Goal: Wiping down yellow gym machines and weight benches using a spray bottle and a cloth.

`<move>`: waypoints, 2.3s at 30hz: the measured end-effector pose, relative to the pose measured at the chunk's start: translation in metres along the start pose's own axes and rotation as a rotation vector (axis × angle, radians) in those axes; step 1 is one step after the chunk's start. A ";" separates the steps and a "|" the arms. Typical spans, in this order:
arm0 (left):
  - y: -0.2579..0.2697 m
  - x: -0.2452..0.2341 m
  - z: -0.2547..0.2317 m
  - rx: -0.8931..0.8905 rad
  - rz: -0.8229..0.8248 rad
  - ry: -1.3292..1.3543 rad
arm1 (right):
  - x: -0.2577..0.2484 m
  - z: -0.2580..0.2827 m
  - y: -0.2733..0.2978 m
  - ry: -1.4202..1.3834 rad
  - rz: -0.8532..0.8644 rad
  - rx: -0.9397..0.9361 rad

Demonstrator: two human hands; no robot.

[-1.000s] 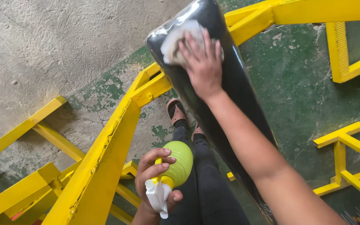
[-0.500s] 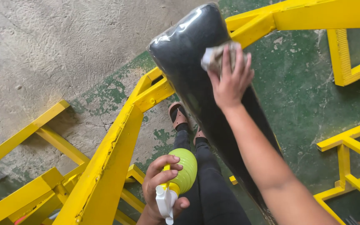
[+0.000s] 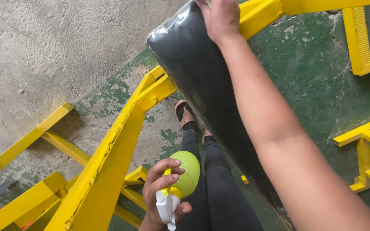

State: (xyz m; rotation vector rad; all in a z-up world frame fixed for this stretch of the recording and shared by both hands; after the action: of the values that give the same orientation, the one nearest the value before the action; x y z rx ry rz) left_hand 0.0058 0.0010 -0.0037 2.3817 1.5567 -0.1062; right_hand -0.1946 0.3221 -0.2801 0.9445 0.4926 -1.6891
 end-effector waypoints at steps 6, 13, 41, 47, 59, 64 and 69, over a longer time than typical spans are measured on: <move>-0.001 0.009 -0.005 0.021 0.021 -0.002 | -0.056 -0.012 0.125 -0.217 -0.168 -0.054; 0.004 0.022 -0.012 0.058 0.048 0.040 | -0.108 -0.050 0.288 -0.107 -0.187 0.230; 0.016 0.003 -0.006 0.047 0.031 -0.015 | -0.024 0.037 0.114 0.125 -0.097 -0.162; 0.011 0.002 -0.011 0.058 0.037 -0.025 | -0.056 0.050 0.212 0.118 -0.017 -0.103; 0.007 -0.002 -0.011 0.058 0.007 -0.010 | -0.039 0.042 0.232 0.244 -0.125 0.044; 0.004 -0.003 -0.012 0.049 0.022 -0.024 | -0.024 0.029 0.142 0.202 -0.195 -0.009; -0.001 -0.005 -0.012 0.048 0.035 -0.030 | -0.012 -0.031 0.089 0.115 -0.367 0.023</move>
State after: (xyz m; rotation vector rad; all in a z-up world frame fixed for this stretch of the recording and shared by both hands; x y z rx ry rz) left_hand 0.0012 0.0003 0.0090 2.4311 1.5150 -0.1736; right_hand -0.0998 0.3226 -0.2767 1.0173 0.7607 -1.9769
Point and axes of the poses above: each hand's wrist, its own y-axis away from the middle knuckle, its own x-axis out of the palm, z = x × y, the point moved 1 cm from there along -y, towards the middle knuckle, and after that the axes turned 8 degrees about -y, right-handed, at the moved point
